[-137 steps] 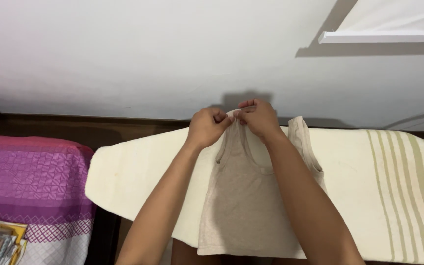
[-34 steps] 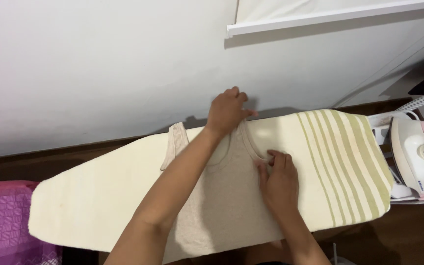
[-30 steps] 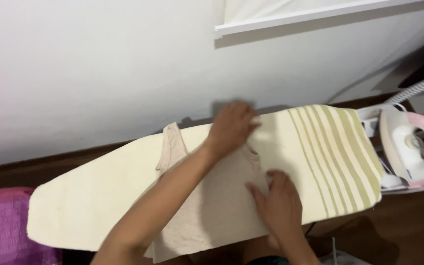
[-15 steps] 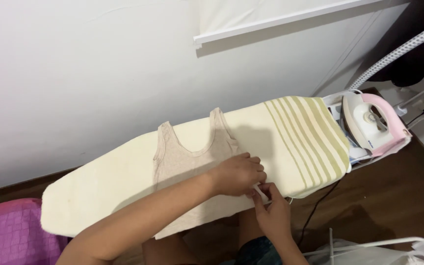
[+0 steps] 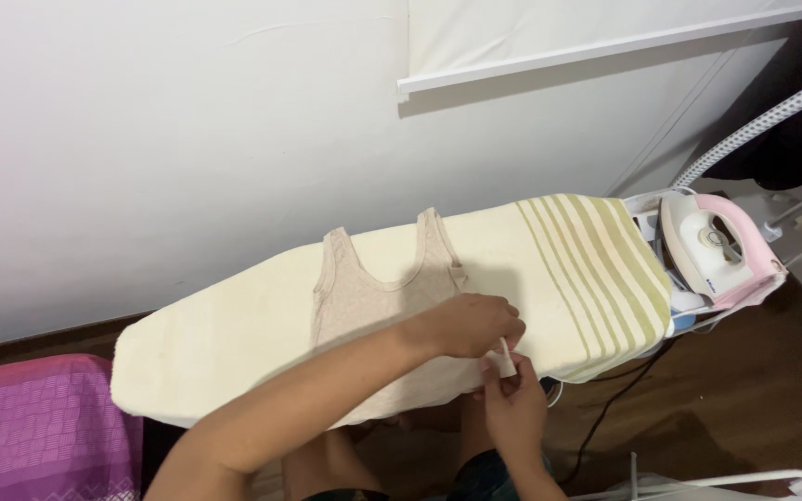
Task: Ironing and folding a white t-shirt and a beige tank top on an ironing board.
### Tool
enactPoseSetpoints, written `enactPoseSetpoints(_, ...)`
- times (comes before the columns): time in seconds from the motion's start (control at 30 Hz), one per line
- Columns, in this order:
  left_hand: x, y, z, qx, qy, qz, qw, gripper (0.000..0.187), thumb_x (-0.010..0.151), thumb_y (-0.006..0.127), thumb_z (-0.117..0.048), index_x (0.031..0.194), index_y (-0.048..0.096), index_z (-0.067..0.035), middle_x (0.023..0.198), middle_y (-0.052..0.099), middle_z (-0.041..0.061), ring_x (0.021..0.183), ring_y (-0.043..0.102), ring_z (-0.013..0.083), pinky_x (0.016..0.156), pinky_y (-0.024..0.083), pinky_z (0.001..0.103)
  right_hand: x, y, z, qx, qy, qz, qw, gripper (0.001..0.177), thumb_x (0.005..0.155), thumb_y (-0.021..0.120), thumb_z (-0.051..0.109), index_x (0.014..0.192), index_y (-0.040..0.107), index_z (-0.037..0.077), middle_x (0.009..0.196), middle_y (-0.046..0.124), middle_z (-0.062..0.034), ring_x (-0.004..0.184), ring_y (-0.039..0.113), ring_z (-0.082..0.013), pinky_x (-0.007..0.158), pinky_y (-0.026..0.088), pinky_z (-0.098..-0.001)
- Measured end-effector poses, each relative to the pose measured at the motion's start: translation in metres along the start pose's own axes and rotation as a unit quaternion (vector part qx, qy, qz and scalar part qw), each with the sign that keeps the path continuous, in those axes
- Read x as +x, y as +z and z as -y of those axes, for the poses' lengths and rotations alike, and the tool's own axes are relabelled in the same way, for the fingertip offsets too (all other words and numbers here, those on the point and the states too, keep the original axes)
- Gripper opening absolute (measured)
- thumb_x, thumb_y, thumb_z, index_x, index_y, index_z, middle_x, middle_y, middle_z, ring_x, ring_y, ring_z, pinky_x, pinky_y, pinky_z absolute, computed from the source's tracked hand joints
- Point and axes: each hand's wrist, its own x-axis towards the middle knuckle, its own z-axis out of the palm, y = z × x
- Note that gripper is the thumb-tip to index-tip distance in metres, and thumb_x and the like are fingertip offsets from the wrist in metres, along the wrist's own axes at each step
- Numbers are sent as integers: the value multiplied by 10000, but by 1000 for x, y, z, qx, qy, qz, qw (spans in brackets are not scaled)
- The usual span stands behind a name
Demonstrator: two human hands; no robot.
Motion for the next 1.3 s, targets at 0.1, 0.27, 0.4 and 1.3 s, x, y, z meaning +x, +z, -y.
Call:
enactPoseSetpoints(0.1,-6,23,-1,-30,-21,-46,998,258,837,708,-109,1094,698,-89,1238,662,77,1233,587,277,966,493,398,0,-12,14,-61,90,-6,994,311,957,675,262,1095,675,-15,658,693,-110,562,704,-186,549,542,-319)
enactPoseSetpoints(0.27,-69,46,-4,35,-140,-174,974,412,900,677,-102,1303,619,-39,1492,513,155,1432,428,311,1172,343,432,-5,-31,24,-167,92,-25,981,336,955,677,300,1075,700,-13,750,729,-98,583,688,-213,582,538,-349)
enactPoseSetpoints(0.4,-123,66,22,61,-245,-319,913,582,875,663,-206,1402,533,5,1542,453,202,1472,367,356,1237,247,488,4,-23,60,-315,-220,-89,919,315,920,690,280,1151,685,66,1026,682,-89,786,649,-234,714,543,-373)
enactPoseSetpoints(1.3,-168,72,36,156,-407,-260,862,1019,912,428,-770,1609,222,-55,1668,132,235,1556,76,364,1223,35,528,66,43,32,-474,-378,78,792,844,973,548,561,1541,366,-36,1607,354,-237,1512,306,-367,1191,214,-580)
